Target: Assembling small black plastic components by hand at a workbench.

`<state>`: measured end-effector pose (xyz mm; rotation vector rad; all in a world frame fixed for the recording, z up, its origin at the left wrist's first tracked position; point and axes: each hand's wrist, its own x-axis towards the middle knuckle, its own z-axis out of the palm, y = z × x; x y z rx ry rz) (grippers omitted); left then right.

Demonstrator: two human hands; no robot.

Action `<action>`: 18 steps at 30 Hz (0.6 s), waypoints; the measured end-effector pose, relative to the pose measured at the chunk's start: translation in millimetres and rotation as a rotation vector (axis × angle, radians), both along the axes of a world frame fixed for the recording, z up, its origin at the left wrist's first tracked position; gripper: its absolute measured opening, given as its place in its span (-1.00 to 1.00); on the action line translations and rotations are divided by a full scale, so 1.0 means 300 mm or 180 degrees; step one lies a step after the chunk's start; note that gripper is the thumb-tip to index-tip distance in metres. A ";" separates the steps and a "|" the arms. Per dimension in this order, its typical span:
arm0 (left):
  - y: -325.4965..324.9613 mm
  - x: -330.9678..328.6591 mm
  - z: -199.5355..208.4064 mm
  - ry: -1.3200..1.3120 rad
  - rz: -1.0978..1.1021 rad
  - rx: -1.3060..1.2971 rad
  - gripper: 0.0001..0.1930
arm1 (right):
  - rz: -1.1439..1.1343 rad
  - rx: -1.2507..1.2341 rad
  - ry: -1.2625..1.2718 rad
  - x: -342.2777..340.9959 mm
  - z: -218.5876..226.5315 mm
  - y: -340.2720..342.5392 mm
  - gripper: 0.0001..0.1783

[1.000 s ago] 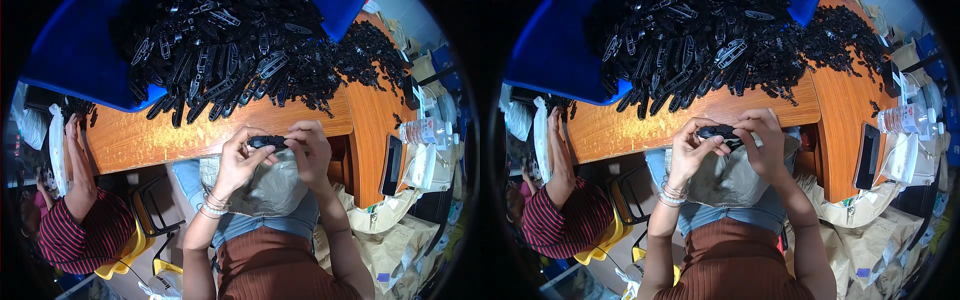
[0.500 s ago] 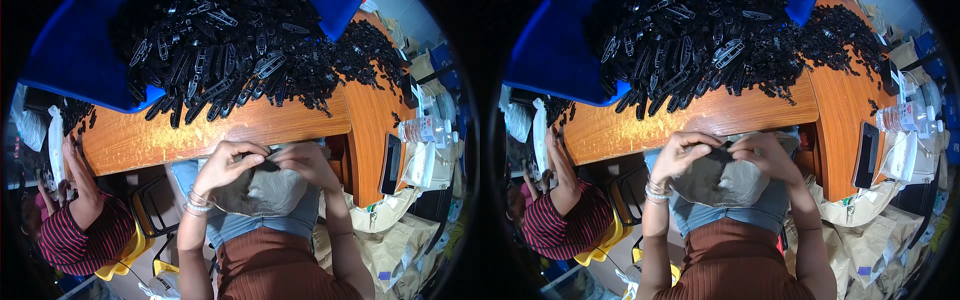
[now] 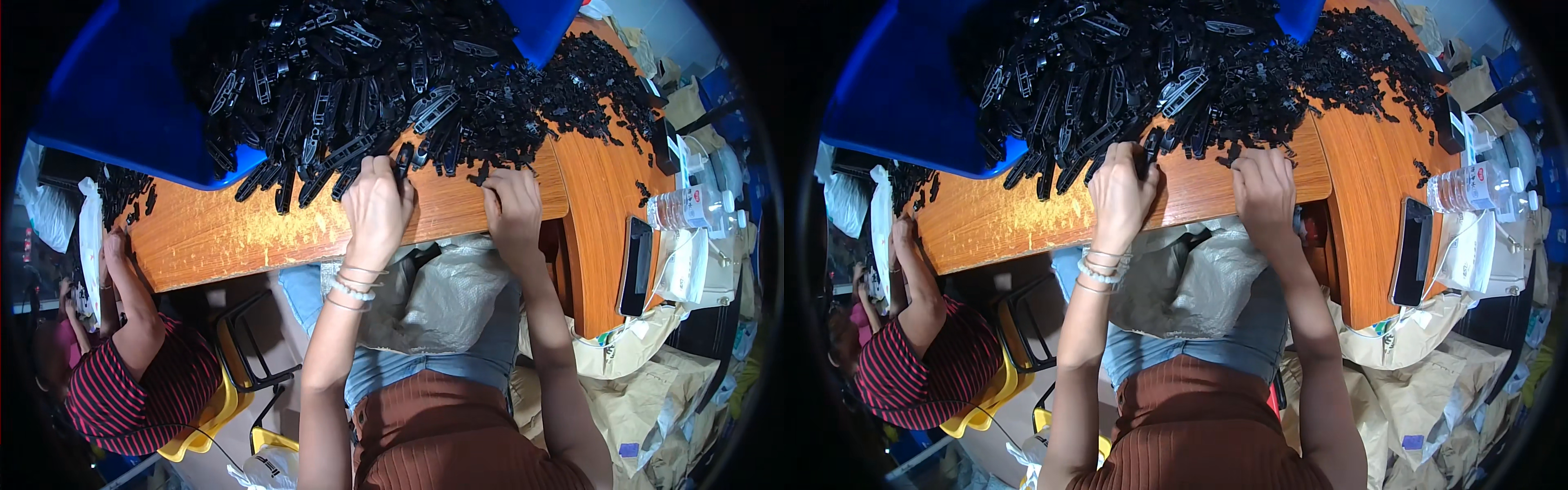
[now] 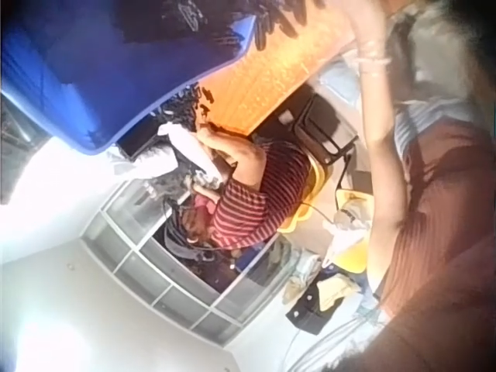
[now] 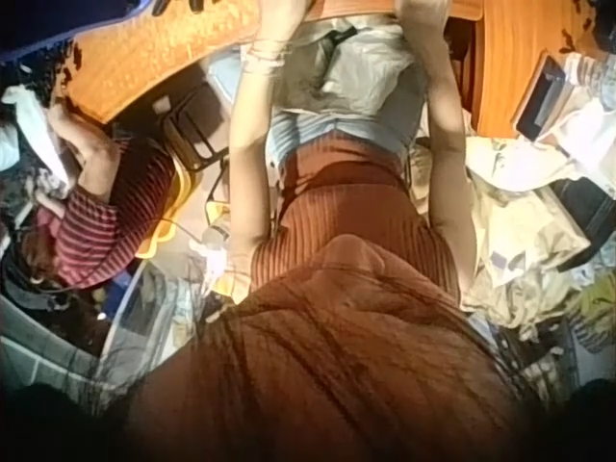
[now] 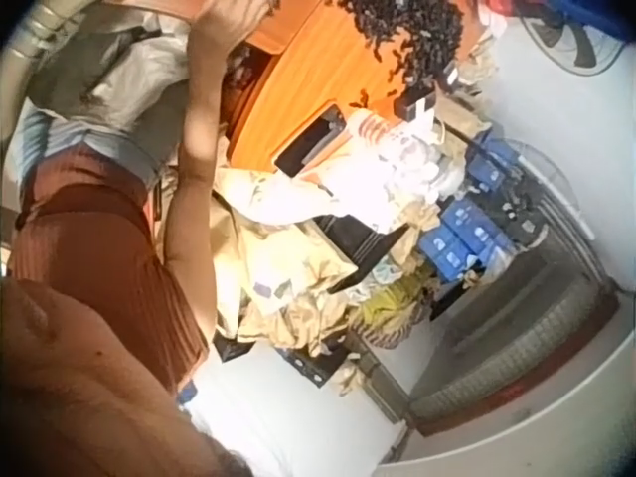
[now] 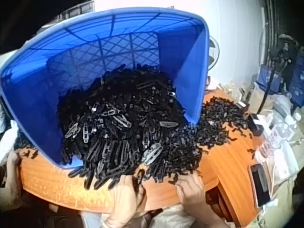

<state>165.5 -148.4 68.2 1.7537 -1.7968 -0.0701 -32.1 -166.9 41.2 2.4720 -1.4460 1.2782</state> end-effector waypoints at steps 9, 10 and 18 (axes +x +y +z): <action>0.114 -0.002 -0.041 0.1719 -0.0095 0.0228 -0.79 | 0.0365 0.0178 -0.0752 0.022 -0.010 0.038 -0.84; 0.123 -0.010 -0.048 0.2059 -0.0240 0.0139 -0.81 | 0.0536 0.0221 -0.1102 0.031 0.003 0.052 -0.84; 0.210 -0.048 -0.018 0.2614 -0.0580 0.0282 -0.77 | 0.0895 0.1975 -0.2467 0.111 0.122 0.163 -0.83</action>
